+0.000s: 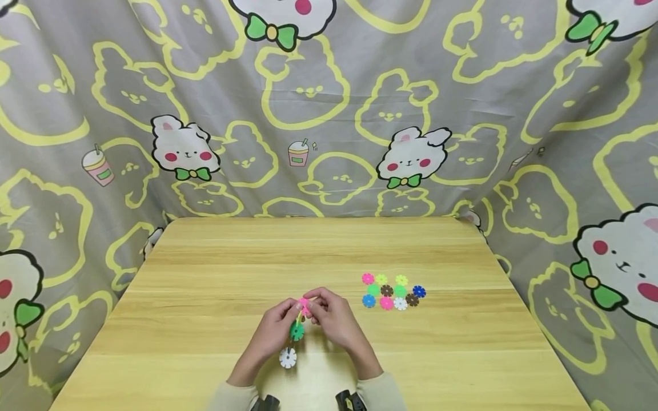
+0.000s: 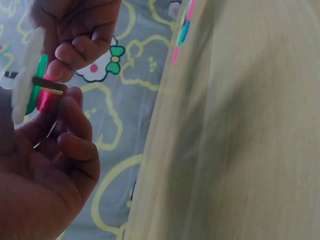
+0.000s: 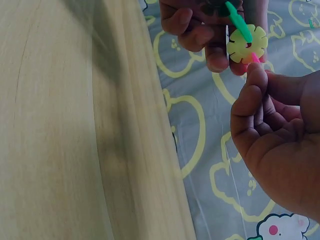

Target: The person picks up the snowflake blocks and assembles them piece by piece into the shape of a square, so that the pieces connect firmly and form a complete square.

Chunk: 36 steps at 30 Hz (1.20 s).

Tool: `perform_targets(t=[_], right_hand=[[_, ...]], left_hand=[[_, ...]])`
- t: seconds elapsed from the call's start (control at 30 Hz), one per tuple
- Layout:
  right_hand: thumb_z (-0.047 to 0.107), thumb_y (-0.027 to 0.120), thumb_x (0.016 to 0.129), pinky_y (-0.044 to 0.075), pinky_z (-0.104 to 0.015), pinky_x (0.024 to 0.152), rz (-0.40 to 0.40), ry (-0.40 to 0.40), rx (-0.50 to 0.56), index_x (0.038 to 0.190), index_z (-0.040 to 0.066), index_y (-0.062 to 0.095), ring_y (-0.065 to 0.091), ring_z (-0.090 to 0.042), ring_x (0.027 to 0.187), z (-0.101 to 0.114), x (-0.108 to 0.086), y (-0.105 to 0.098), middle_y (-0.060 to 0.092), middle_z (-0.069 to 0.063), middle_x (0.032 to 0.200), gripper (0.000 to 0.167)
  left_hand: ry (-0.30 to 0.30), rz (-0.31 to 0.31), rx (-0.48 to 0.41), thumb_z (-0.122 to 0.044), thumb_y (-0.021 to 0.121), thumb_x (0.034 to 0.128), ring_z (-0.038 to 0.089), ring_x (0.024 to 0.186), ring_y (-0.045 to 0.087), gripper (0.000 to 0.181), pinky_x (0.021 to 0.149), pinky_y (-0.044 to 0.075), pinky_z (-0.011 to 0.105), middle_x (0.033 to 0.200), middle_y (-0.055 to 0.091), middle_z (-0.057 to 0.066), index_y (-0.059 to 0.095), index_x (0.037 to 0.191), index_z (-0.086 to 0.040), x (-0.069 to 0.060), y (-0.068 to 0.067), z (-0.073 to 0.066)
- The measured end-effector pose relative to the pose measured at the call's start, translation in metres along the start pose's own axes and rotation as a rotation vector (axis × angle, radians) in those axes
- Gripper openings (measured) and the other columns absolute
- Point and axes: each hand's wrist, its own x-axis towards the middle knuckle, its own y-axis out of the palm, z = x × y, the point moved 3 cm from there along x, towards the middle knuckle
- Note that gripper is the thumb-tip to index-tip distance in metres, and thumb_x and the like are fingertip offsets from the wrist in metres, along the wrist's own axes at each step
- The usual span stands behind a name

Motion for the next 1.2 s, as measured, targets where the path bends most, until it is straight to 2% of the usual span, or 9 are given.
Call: perform_targets(t=[0.13, 0.23, 0.37, 0.47, 0.57, 0.7, 0.8, 0.93, 1.2], right_hand=[[0.013, 0.054, 0.099, 0.055, -0.040, 0.064, -0.005, -0.009, -0.028, 0.119, 0.012, 0.062, 0.061, -0.026, 0.071, -0.001, 0.000, -0.002, 0.065, -0.007, 0.083, 0.022], [0.016, 0.058, 0.097, 0.052, -0.032, 0.061, -0.064, 0.012, -0.079, 0.120, 0.013, 0.063, 0.060, -0.028, 0.073, -0.005, -0.001, -0.011, 0.065, -0.011, 0.086, 0.023], [0.015, 0.063, 0.093, 0.047, -0.023, 0.059, -0.199, 0.059, -0.246, 0.117, 0.012, 0.066, 0.056, -0.018, 0.071, -0.016, -0.001, -0.037, 0.063, -0.006, 0.084, 0.024], [0.014, 0.064, 0.091, 0.046, -0.024, 0.062, -0.272, 0.091, -0.393, 0.115, 0.010, 0.067, 0.054, -0.011, 0.071, -0.024, -0.001, -0.058, 0.062, 0.000, 0.083, 0.024], [0.014, 0.063, 0.090, 0.044, -0.027, 0.064, -0.305, 0.109, -0.499, 0.113, 0.008, 0.068, 0.055, -0.012, 0.073, -0.031, -0.003, -0.076, 0.062, -0.001, 0.084, 0.024], [0.014, 0.060, 0.092, 0.044, -0.029, 0.064, -0.311, 0.160, -0.588, 0.116, 0.005, 0.067, 0.056, -0.017, 0.078, -0.040, -0.007, -0.094, 0.062, -0.005, 0.091, 0.026], [0.014, 0.057, 0.092, 0.041, -0.028, 0.064, -0.299, 0.215, -0.638, 0.117, 0.005, 0.066, 0.052, -0.018, 0.079, -0.047, -0.009, -0.099, 0.059, -0.007, 0.094, 0.028], [0.014, 0.058, 0.090, 0.038, -0.028, 0.062, -0.276, 0.251, -0.684, 0.117, 0.005, 0.066, 0.049, -0.019, 0.076, -0.054, -0.011, -0.100, 0.058, -0.007, 0.093, 0.029], [0.018, 0.067, 0.089, 0.041, -0.028, 0.060, -0.207, 0.292, -0.719, 0.116, 0.011, 0.067, 0.052, -0.018, 0.076, -0.066, -0.011, -0.097, 0.059, -0.006, 0.094, 0.027]], left_hand=[[-0.007, -0.050, -0.021, -0.042, 0.045, 0.1016, 0.006, 0.057, 0.047, 0.037, 0.052, 0.041, 0.021, 0.066, 0.052, -0.004, 0.063, 0.087, -0.014, 0.000, -0.001, 0.002], [-0.032, -0.116, -0.063, -0.039, 0.046, 0.1017, 0.006, 0.057, 0.046, 0.036, 0.052, 0.041, 0.021, 0.068, 0.053, -0.003, 0.064, 0.089, -0.012, 0.000, -0.005, 0.004], [-0.060, -0.202, -0.120, -0.035, 0.048, 0.1018, 0.006, 0.054, 0.046, 0.030, 0.049, 0.041, 0.020, 0.068, 0.054, -0.001, 0.064, 0.090, -0.012, 0.000, -0.011, 0.006], [-0.073, -0.239, -0.136, -0.031, 0.048, 0.1019, 0.007, 0.053, 0.046, 0.028, 0.048, 0.041, 0.020, 0.069, 0.055, 0.000, 0.064, 0.091, -0.011, 0.000, -0.015, 0.007], [-0.085, -0.253, -0.142, -0.030, 0.048, 0.1021, 0.007, 0.054, 0.046, 0.029, 0.049, 0.042, 0.021, 0.071, 0.057, 0.000, 0.064, 0.092, -0.008, 0.000, -0.017, 0.009], [-0.096, -0.262, -0.152, -0.031, 0.048, 0.1022, 0.008, 0.054, 0.047, 0.032, 0.050, 0.043, 0.021, 0.072, 0.059, 0.001, 0.064, 0.092, -0.005, 0.001, -0.017, 0.010], [-0.099, -0.271, -0.158, -0.030, 0.047, 0.1024, 0.008, 0.054, 0.047, 0.032, 0.049, 0.042, 0.021, 0.072, 0.059, 0.001, 0.063, 0.092, -0.005, 0.000, -0.018, 0.011], [-0.098, -0.280, -0.152, -0.028, 0.047, 0.1024, 0.008, 0.054, 0.047, 0.031, 0.049, 0.042, 0.021, 0.072, 0.059, 0.001, 0.063, 0.091, -0.004, -0.001, -0.019, 0.011], [-0.099, -0.289, -0.150, -0.025, 0.048, 0.1021, 0.009, 0.055, 0.046, 0.029, 0.049, 0.041, 0.021, 0.071, 0.058, 0.001, 0.063, 0.089, -0.003, -0.002, -0.020, 0.011]])
